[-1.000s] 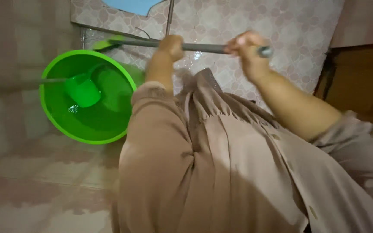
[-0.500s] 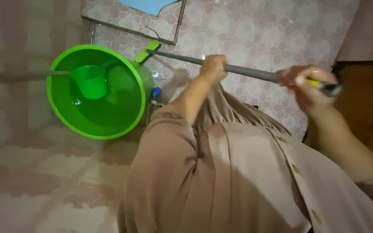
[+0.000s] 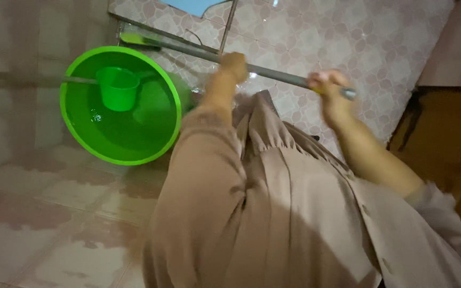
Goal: Scrubbing a tiled bathroom floor using a long-handled brush and water.
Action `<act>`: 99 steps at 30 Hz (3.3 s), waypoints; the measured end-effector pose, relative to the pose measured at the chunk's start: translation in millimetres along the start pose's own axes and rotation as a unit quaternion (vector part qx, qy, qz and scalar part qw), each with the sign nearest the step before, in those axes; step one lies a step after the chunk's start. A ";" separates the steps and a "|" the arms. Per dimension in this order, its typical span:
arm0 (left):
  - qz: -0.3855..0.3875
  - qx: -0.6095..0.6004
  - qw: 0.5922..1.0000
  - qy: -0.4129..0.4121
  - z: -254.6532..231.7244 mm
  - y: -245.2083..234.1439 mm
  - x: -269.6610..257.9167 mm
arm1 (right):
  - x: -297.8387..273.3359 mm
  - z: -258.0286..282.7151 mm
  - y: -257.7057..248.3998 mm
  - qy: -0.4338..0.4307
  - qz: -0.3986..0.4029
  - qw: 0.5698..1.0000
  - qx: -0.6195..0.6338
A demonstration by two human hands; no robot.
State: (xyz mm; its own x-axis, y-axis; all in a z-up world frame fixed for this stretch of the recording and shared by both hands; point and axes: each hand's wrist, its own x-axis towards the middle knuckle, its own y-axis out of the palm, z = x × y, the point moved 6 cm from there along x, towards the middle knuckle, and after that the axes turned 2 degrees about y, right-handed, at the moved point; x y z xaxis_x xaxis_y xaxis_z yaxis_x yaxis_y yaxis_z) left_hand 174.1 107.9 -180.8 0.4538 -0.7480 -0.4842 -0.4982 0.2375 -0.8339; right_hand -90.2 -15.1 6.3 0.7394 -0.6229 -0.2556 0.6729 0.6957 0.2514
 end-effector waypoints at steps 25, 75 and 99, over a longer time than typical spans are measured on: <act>-0.158 -0.244 0.935 0.203 -151.5 -1.6 -42.6 | -78.6 105.0 -50.9 -0.159 -0.025 0.983 0.087; -0.408 -0.289 0.864 0.062 -116.2 41.1 -100.3 | -80.5 158.2 37.0 -0.246 0.593 0.743 -0.189; -0.250 -0.370 0.873 0.196 -325.1 31.8 -35.9 | -119.6 222.9 -86.7 -0.188 0.412 0.857 -0.244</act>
State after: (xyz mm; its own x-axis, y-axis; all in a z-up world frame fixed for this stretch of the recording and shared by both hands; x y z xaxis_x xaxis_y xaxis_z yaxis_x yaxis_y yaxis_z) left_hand -98.2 -59.2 -103.9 0.5345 -0.8335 0.1399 -0.7175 -0.5350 -0.4460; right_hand -232.2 -80.8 223.1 0.9758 0.1452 0.1636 -0.1031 0.9649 -0.2415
